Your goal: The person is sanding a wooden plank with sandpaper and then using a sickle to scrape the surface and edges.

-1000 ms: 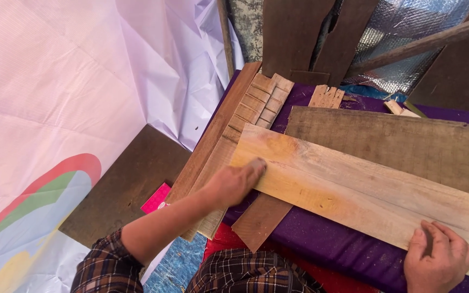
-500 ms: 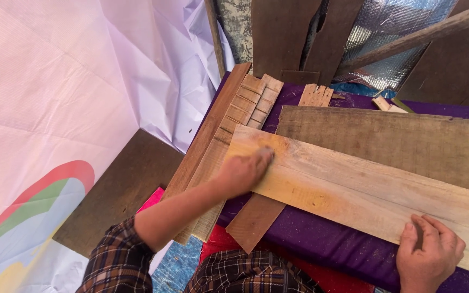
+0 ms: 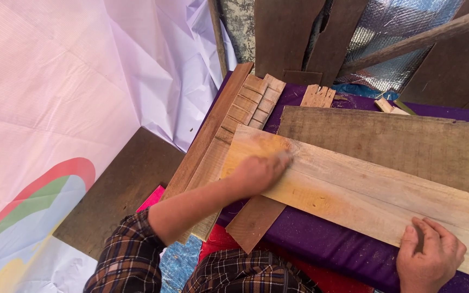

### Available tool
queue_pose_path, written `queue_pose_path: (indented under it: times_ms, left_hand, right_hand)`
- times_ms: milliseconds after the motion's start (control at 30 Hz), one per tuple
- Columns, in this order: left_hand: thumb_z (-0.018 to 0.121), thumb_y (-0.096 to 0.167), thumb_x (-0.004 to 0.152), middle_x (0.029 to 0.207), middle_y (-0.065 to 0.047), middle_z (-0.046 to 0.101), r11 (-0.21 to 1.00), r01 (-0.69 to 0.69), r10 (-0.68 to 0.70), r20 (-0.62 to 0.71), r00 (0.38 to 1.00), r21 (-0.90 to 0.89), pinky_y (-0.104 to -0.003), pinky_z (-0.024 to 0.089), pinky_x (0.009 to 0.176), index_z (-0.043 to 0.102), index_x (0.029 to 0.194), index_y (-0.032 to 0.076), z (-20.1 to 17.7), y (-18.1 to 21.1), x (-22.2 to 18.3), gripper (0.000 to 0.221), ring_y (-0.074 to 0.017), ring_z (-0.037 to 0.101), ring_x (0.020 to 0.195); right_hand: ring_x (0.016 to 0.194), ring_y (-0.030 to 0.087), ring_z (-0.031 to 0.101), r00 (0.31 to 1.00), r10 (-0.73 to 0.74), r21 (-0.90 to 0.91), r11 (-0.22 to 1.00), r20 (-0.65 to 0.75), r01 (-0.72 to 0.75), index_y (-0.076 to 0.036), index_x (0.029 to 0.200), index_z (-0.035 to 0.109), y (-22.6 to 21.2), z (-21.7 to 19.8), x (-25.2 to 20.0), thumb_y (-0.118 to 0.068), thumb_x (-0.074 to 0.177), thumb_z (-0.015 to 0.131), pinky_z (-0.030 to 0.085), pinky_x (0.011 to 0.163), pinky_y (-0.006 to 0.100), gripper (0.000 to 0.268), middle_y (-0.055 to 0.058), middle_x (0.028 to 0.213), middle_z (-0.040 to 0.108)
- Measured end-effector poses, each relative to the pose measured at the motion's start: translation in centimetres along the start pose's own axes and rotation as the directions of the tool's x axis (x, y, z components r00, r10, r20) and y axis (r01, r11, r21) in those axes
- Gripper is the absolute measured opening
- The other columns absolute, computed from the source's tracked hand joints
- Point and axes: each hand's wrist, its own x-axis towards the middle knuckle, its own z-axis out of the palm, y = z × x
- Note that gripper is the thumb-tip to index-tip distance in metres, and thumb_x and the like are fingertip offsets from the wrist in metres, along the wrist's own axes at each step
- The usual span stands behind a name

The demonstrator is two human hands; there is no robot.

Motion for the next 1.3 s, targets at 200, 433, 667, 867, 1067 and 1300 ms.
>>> queue_pose_path:
  times_ms: [200, 433, 667, 867, 1067, 1300]
  left_hand:
    - [0.030, 0.005, 0.102, 0.146, -0.025, 0.054, 0.988, 0.146, -0.152, -0.151, 0.977, -0.048, -0.022, 0.041, 0.031, 0.035, 0.152, -0.004, -0.1, 0.1, 2.4, 0.051, -0.0132, 0.055, 0.046]
    - [0.039, -0.001, 0.101, 0.148, -0.017, 0.052, 0.984, -0.174, 0.174, 0.002, 0.985, -0.025, -0.025, 0.039, 0.029, 0.030, 0.156, 0.000, -0.4, 3.3, 2.6, 0.056, -0.0122, 0.043, 0.041]
    - [0.030, -0.002, 0.102, 0.127, -0.019, 0.061, 0.993, 0.093, -0.088, -0.070, 0.994, 0.075, -0.021, 0.040, 0.028, 0.034, 0.156, -0.004, 0.3, 4.8, 5.4, 0.054, -0.0086, 0.053, 0.044]
    - [0.041, 0.003, 0.100, 0.084, -0.005, 0.062, 0.978, -0.204, 0.209, -0.116, 0.971, 0.050, -0.028, 0.031, 0.032, 0.042, 0.152, 0.001, 0.4, 5.9, 1.7, 0.052, -0.0139, 0.045, 0.045]
    - [0.039, 0.010, 0.107, 0.092, -0.008, 0.066, 0.979, 0.188, -0.183, -0.066, 0.981, 0.074, -0.023, 0.038, 0.032, 0.041, 0.151, 0.002, 1.1, 1.8, 0.6, 0.046, -0.0093, 0.048, 0.048]
    - [0.048, 0.009, 0.099, 0.097, -0.014, 0.067, 0.960, -0.262, 0.278, -0.208, 0.938, 0.104, -0.038, 0.042, 0.040, 0.041, 0.155, -0.005, 7.3, 7.5, -2.3, 0.058, -0.0260, 0.060, 0.066]
  right_hand:
    - [0.121, 0.034, 0.067, 0.999, 0.000, 0.029, 1.000, -0.033, 0.001, -0.002, 0.121, 0.086, 0.0, 0.2, 0.2, -0.006, 0.110, 0.082, 0.053, 0.112, 0.046, 0.012, 0.015, 0.131, 0.076]
    - [0.121, 0.033, 0.068, 1.000, 0.001, 0.026, 1.000, -0.015, -0.001, -0.001, 0.121, 0.086, -0.2, -0.1, 0.2, -0.006, 0.111, 0.082, 0.052, 0.114, 0.047, 0.012, 0.015, 0.131, 0.075]
    - [0.122, 0.035, 0.066, 1.000, 0.003, 0.018, 1.000, -0.015, -0.003, -0.001, 0.122, 0.086, -0.2, -0.1, 0.3, -0.006, 0.112, 0.081, 0.054, 0.111, 0.047, 0.012, 0.015, 0.131, 0.075]
    - [0.121, 0.033, 0.067, 1.000, -0.005, 0.036, 0.999, 0.003, 0.005, 0.000, 0.121, 0.084, 0.0, -0.3, 0.4, -0.006, 0.112, 0.080, 0.052, 0.113, 0.047, 0.012, 0.016, 0.130, 0.074]
    - [0.122, 0.032, 0.067, 1.000, 0.004, 0.025, 1.000, 0.010, -0.004, -0.001, 0.120, 0.084, -0.5, -0.6, 0.8, -0.007, 0.111, 0.079, 0.052, 0.112, 0.047, 0.012, 0.014, 0.131, 0.074]
    - [0.121, 0.033, 0.066, 1.000, -0.005, 0.019, 1.000, 0.014, 0.005, -0.001, 0.122, 0.084, -0.3, -0.5, 0.6, -0.008, 0.112, 0.079, 0.051, 0.112, 0.047, 0.013, 0.015, 0.130, 0.074]
